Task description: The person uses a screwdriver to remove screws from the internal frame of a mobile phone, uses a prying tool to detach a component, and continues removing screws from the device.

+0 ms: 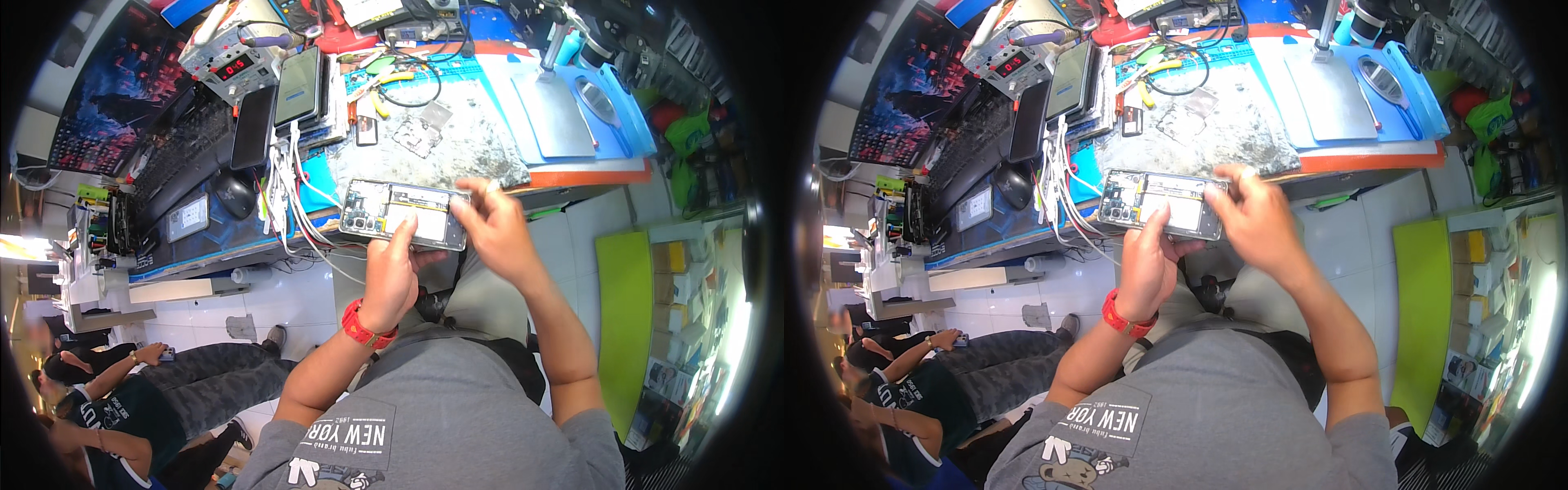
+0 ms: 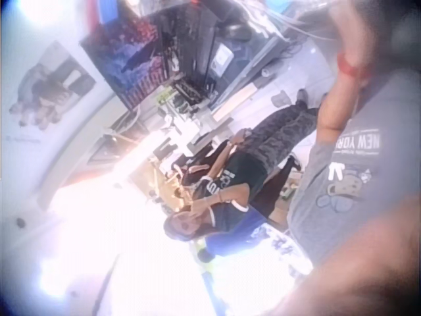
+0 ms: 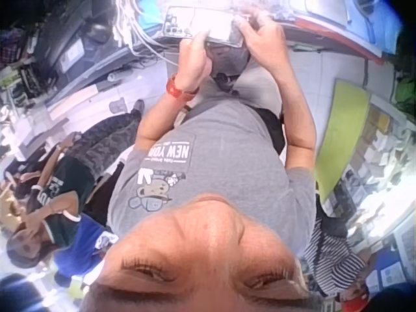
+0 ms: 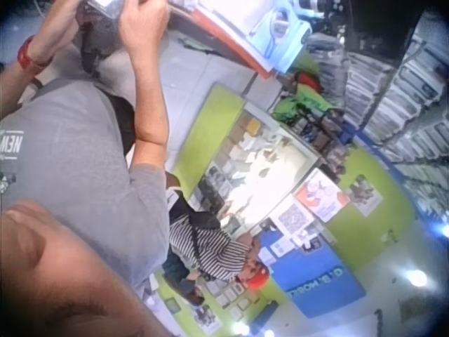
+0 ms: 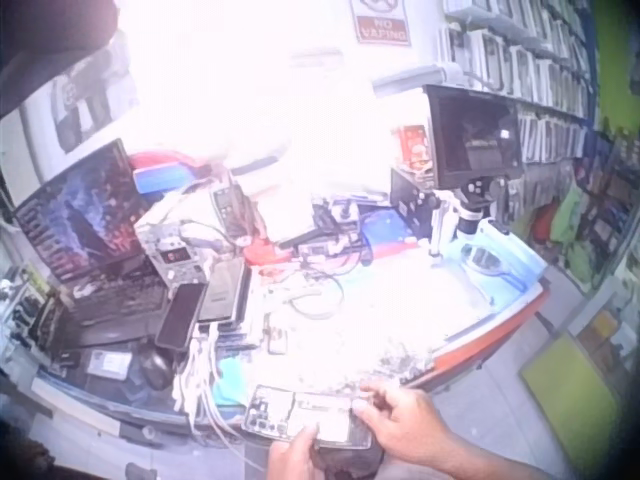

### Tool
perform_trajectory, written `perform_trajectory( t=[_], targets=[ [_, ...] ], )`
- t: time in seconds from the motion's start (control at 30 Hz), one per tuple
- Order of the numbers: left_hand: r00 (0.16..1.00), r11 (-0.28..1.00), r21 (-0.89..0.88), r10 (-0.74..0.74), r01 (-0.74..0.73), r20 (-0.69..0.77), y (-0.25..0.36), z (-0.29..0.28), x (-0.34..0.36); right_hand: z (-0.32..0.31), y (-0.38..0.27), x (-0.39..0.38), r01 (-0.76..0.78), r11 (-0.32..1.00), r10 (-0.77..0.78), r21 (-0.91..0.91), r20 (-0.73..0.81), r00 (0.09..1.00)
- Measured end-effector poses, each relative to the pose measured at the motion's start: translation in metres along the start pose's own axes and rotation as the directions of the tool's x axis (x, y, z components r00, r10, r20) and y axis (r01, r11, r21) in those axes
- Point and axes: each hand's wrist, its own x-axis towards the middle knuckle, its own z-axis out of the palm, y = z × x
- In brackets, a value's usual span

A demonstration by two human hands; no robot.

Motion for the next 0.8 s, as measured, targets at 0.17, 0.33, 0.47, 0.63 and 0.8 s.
perform_trajectory(
  t=[0.17, 0.33, 0.47, 0.63, 0.8],
  targets=[
    [0.999, 1.0, 0.0, -0.009, 0.009, -0.047, 0.004, -0.001, 0.013, -0.004, -0.012, 0.079, 0.396, 0.651, -0.521, -0.648, -0.002, 0.854],
    [0.998, 0.998, 0.005, -0.062, 0.062, -0.03, -0.001, -0.008, 0.016, 0.005, -0.021, 0.134, 0.578, 0.55, -0.413, -0.603, 0.405, 0.816],
    [0.992, 0.991, 0.036, -0.129, 0.129, -0.014, 0.002, -0.009, 0.02, 0.004, -0.042, 0.151, 0.536, 0.552, -0.275, -0.639, 0.467, 0.84],
    [0.983, 0.983, 0.018, -0.182, 0.181, 0.031, 0.01, -0.003, 0.027, 0.007, -0.039, 0.162, 0.515, 0.524, -0.312, -0.678, 0.41, 0.857],
    [0.969, 0.976, -0.029, -0.211, 0.217, 0.128, 0.019, 0.002, 0.034, -0.01, -0.051, 0.171, 0.405, 0.679, -0.153, -0.612, 0.422, 0.894]
  ],
)
